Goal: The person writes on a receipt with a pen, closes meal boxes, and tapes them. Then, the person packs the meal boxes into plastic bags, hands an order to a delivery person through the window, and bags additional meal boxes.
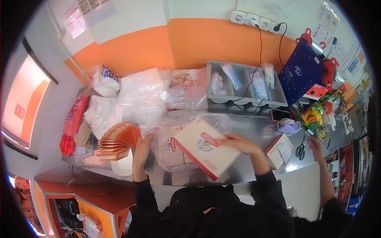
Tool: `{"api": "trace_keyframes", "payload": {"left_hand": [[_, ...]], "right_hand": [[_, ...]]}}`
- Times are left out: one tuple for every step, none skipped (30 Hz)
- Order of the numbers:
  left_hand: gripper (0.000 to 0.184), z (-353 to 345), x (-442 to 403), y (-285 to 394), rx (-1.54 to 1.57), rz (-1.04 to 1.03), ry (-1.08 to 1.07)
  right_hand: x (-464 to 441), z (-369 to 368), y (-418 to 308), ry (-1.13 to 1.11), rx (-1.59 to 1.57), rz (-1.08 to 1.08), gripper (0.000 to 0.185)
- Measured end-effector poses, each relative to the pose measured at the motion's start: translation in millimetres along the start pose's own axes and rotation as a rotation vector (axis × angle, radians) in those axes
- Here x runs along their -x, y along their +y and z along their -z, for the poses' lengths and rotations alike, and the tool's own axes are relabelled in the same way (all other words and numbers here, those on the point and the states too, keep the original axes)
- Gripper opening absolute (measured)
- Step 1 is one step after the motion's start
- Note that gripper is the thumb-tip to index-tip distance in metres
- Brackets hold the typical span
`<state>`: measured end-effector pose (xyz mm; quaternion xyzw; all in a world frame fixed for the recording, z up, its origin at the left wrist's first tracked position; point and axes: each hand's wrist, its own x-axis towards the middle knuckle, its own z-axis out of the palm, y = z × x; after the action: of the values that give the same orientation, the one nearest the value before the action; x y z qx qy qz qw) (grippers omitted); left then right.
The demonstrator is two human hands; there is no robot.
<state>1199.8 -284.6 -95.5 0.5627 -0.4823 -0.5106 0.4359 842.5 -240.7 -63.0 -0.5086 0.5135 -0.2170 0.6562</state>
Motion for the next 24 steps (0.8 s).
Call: {"api": "trace_keyframes", "payload": {"left_hand": [[0.027, -1.3, 6.5, 5.2, -0.002, -0.016, -0.064], [0.026, 0.3, 10.7, 7.2, -0.005, -0.031, -0.129], [0.026, 4.2, 12.2, 4.9, -0.094, -0.075, -0.204], [0.026, 10.1, 16.0, 4.2, -0.226, -0.06, -0.275], [0.026, 16.8, 21.1, 4.9, -0.357, -0.044, -0.343], [0.026, 22.1, 27.6, 6.5, -0.489, -0.026, -0.411], [0.029, 22.1, 37.9, 12.8, -0.505, -0.013, -0.456], [0.032, 24.8, 42.5, 7.8, -0.457, -0.014, -0.463], [0.037, 26.8, 47.5, 2.4, -0.411, -0.011, -0.472], [0.041, 28.0, 50.6, -0.5, -0.365, -0.006, -0.484], [0.045, 28.6, 53.5, -1.4, -0.351, -0.006, -0.522], [0.049, 26.0, 57.5, 2.3, -0.336, -0.008, -0.562], [0.053, 24.1, 59.8, 4.1, -0.321, -0.01, -0.604], [0.054, 21.6, 57.9, 2.3, -0.28, 0.031, -0.632], [0.055, 18.9, 56.3, -0.3, -0.24, 0.074, -0.659], [0.056, 17.2, 55.9, -2.2, -0.202, 0.12, -0.686], [0.057, 14.7, 57.2, -3.7, -0.262, -0.027, -0.635], [0.058, 11.6, 59.8, -5.2, -0.319, -0.175, -0.58], [0.059, 9.2, 62.0, -6.5, -0.374, -0.324, -0.52], [0.059, 7.4, 63.0, -8.7, -0.46, -0.393, -0.498], [0.058, 6.0, 63.3, -12.2, -0.547, -0.461, -0.476], [0.058, 4.1, 62.8, -16.6, -0.633, -0.532, -0.452], [0.056, -2.9, 62.6, -25.1, -0.671, -0.485, -0.379], [0.054, -13.8, 63.0, -36.2, -0.707, -0.437, -0.309]], "right_hand": [[-24.5, -9.4, -0.9, -0.055, 0.041, -0.069, 0.054], [-48.1, -20.2, 7.8, -0.085, 0.007, -0.06, 0.056], [-67.5, -30.4, 11.8, -0.116, -0.025, -0.049, 0.058], [-76.8, -43.8, 8.3, -0.117, -0.08, -0.069, 0.056], [-90.4, -52.9, 15.9, -0.097, -0.113, -0.092, 0.056], [-101.9, -60.8, 24.8, -0.079, -0.148, -0.117, 0.056], [-105.9, -68.7, 25.8, -0.056, -0.158, -0.09, 0.059], [-108.8, -75.7, 26.7, -0.034, -0.168, -0.066, 0.061], [-112.1, -82.0, 28.3, -0.012, -0.181, -0.044, 0.064], [-115.7, -87.3, 29.6, 0.019, -0.127, -0.028, 0.065], [-119.1, -92.1, 31.3, 0.051, -0.075, -0.013, 0.066], [-122.3, -95.9, 33.9, 0.086, -0.021, 0.002, 0.067], [-125.4, -103.2, 39.8, 0.155, 0.092, 0.052, 0.067], [-129.3, -110.5, 46.4, 0.226, 0.211, 0.105, 0.067], [-129.8, -116.2, 47.1, 0.297, 0.329, 0.154, 0.067], [-130.6, -119.1, 47.4, 0.305, 0.347, 0.132, 0.066], [-131.5, -120.6, 47.1, 0.311, 0.367, 0.11, 0.065], [-131.1, -123.0, 43.7, 0.315, 0.388, 0.091, 0.064], [-126.6, -128.2, 35.7, 0.37, 0.454, 0.057, 0.064], [-120.4, -135.5, 27.7, 0.423, 0.52, 0.023, 0.065], [-117.4, -143.1, 23.5, 0.474, 0.583, -0.014, 0.066], [-121.2, -150.0, 25.7, 0.554, 0.598, -0.007, 0.066], [-126.0, -157.2, 31.2, 0.633, 0.613, -0.002, 0.066], [-123.5, -161.3, 31.9, 0.713, 0.625, 0.0, 0.066]]}}
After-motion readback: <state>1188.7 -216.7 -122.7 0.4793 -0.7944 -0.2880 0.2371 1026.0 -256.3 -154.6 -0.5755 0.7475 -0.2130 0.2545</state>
